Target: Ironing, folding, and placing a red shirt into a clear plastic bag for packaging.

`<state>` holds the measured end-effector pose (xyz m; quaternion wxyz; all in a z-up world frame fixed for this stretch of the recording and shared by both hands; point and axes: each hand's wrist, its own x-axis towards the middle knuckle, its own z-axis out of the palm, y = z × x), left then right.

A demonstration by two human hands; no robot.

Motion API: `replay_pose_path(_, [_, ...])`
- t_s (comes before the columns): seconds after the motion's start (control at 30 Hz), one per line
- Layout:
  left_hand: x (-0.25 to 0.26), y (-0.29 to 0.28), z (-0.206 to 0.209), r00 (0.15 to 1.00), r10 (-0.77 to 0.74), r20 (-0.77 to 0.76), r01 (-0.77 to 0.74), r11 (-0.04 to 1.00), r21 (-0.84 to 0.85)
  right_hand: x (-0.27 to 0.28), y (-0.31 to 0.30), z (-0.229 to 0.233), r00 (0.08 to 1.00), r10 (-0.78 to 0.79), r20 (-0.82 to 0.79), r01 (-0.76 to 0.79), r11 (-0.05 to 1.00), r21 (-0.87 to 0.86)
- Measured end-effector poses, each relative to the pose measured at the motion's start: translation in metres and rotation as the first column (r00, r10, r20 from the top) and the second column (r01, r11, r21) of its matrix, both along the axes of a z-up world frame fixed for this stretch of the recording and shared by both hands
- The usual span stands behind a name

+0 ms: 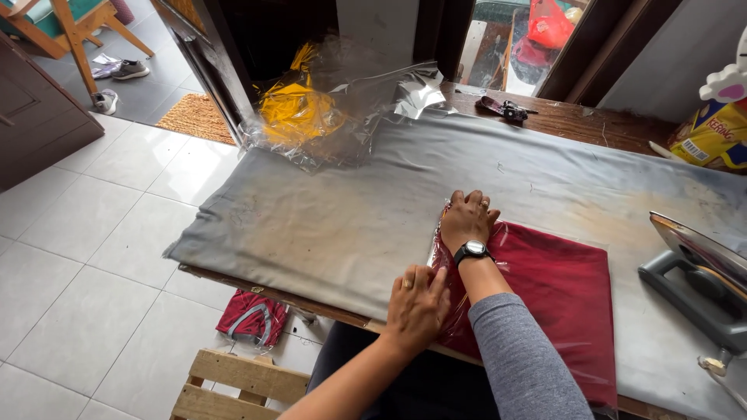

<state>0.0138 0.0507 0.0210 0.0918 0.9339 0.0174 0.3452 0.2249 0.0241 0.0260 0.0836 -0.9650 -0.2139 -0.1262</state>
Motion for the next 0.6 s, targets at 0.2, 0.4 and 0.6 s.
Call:
replay_pose_path(0.2, [0.000,0.009,0.027,0.877,-0.237,-0.419,0.143,0.959,-0.244,-0.002,0.000,0.007,0.999,0.001,-0.035,0.000,0.999,0.045])
replay_pose_path(0.4, [-0.001,0.012,0.043,0.824,-0.244,-0.511,0.120,0.957,-0.263,-0.007,0.000,0.014,0.996,0.001,-0.084,0.006,0.996,0.085])
replay_pose_path(0.6, [0.050,0.019,-0.022,0.982,-0.006,-0.190,-0.157,0.543,-0.825,0.059,-0.013,-0.027,0.914,-0.049,-0.402,0.208,0.909,0.361])
